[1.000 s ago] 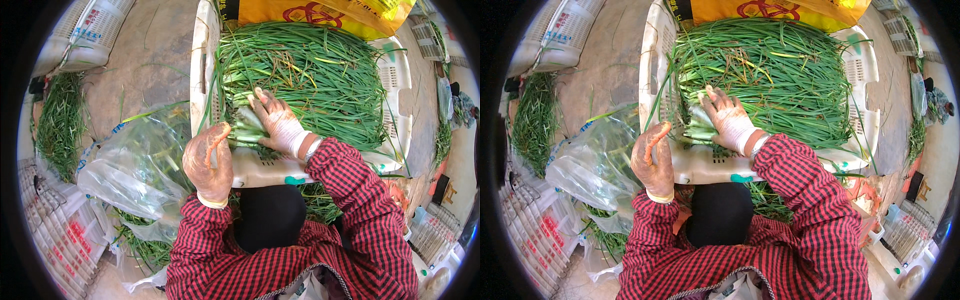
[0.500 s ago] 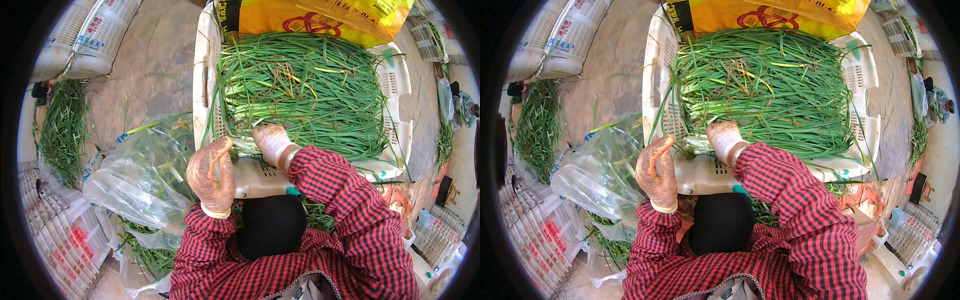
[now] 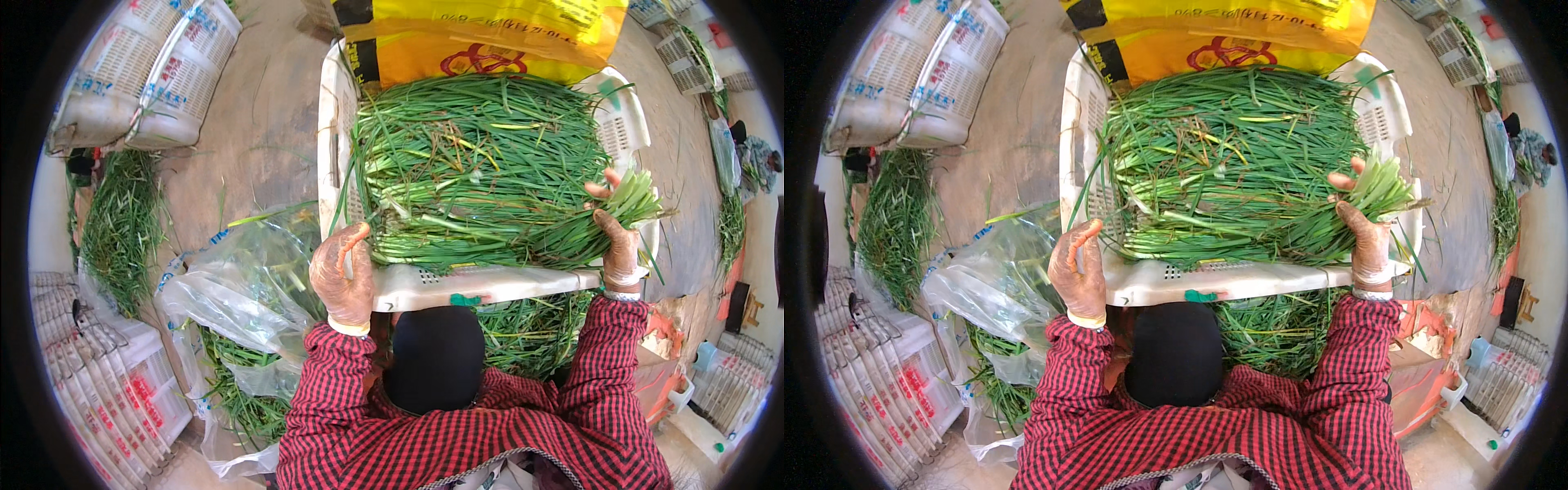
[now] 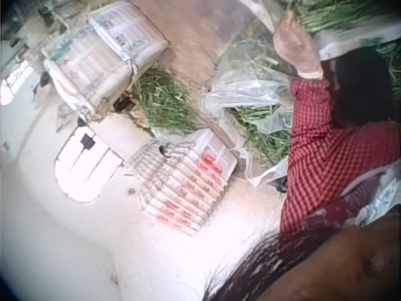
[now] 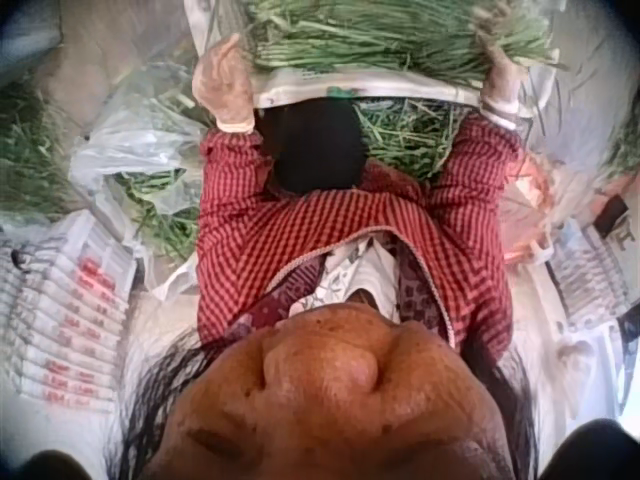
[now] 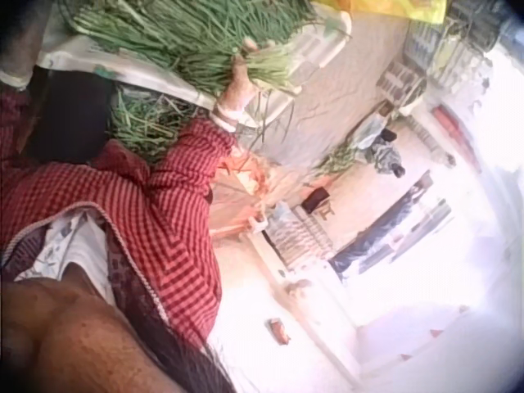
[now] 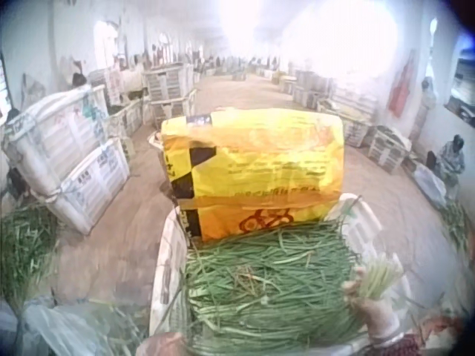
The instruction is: The person cleans and bundles green chives by hand, removing yellowed leaves and securing them with red ties before placing them into a white crate.
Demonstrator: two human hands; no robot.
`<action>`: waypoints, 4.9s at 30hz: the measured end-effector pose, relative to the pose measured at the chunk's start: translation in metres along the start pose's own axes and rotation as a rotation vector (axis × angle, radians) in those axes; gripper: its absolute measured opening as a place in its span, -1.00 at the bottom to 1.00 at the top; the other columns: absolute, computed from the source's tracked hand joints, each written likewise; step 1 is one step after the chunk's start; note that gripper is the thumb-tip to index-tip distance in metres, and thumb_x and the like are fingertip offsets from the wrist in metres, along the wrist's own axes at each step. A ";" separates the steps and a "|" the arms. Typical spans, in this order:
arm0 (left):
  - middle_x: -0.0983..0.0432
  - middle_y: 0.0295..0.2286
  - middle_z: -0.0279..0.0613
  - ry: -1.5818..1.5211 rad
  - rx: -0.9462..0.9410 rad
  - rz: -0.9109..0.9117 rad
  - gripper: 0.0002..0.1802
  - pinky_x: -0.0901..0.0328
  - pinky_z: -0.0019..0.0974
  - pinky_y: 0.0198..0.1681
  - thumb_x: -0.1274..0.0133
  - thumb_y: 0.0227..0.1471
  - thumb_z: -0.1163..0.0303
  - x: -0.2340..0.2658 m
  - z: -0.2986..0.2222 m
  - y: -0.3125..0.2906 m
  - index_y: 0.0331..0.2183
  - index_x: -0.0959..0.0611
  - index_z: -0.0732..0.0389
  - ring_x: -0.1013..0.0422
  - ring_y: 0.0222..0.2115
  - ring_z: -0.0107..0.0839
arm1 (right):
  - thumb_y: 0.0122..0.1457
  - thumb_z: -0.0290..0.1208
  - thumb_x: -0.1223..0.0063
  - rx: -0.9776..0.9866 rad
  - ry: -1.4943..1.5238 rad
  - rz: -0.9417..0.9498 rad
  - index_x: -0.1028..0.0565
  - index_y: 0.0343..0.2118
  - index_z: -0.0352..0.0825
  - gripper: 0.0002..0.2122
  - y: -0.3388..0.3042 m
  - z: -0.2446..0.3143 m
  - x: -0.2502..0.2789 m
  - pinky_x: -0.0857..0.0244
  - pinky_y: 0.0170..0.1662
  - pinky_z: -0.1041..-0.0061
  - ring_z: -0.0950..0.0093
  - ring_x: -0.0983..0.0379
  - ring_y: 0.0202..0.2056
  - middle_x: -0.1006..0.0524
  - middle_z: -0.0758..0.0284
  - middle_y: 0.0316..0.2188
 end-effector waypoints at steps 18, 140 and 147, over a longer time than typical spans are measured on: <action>-0.28 0.19 -0.06 0.765 -0.034 1.191 -0.40 -0.24 -0.17 0.21 -0.15 -0.04 0.24 -0.136 -0.025 0.007 0.10 -0.54 0.10 -0.23 0.20 -0.13 | 0.16 -0.66 -0.03 -0.013 -0.190 0.223 -0.30 0.18 -0.38 -0.52 -0.022 0.002 0.049 -0.38 -0.03 0.36 0.35 -0.38 -0.02 -0.40 0.21 0.08; -0.55 -0.11 0.11 -0.744 0.808 1.750 -0.26 -0.32 -0.47 -0.45 -0.09 -0.08 0.60 -0.025 -0.285 -0.180 0.19 -0.31 0.32 -0.40 -0.52 -0.51 | 0.30 -0.35 -0.03 0.217 0.624 -0.404 -0.37 0.14 -0.37 -0.62 -0.306 0.054 0.183 -0.23 0.14 0.49 0.53 -0.33 0.10 -0.44 0.33 0.08; -0.61 -0.17 -0.03 -0.416 0.708 1.608 -0.26 -0.33 -0.46 -0.38 -0.16 -0.21 0.58 0.061 -0.281 -0.122 0.12 -0.44 0.33 -0.44 -0.44 -0.49 | 0.25 -0.24 -0.16 -0.016 0.010 0.120 -0.60 -0.12 -0.34 -0.72 -0.286 0.081 0.139 -0.33 -0.26 0.63 0.72 -0.40 -0.37 -0.60 0.51 -0.37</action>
Point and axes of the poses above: each hand's wrist, its own y-axis towards the middle knuckle, its own x-axis out of the back of the hand, z = x × y, the point moved 4 cm from there along y, towards the middle knuckle
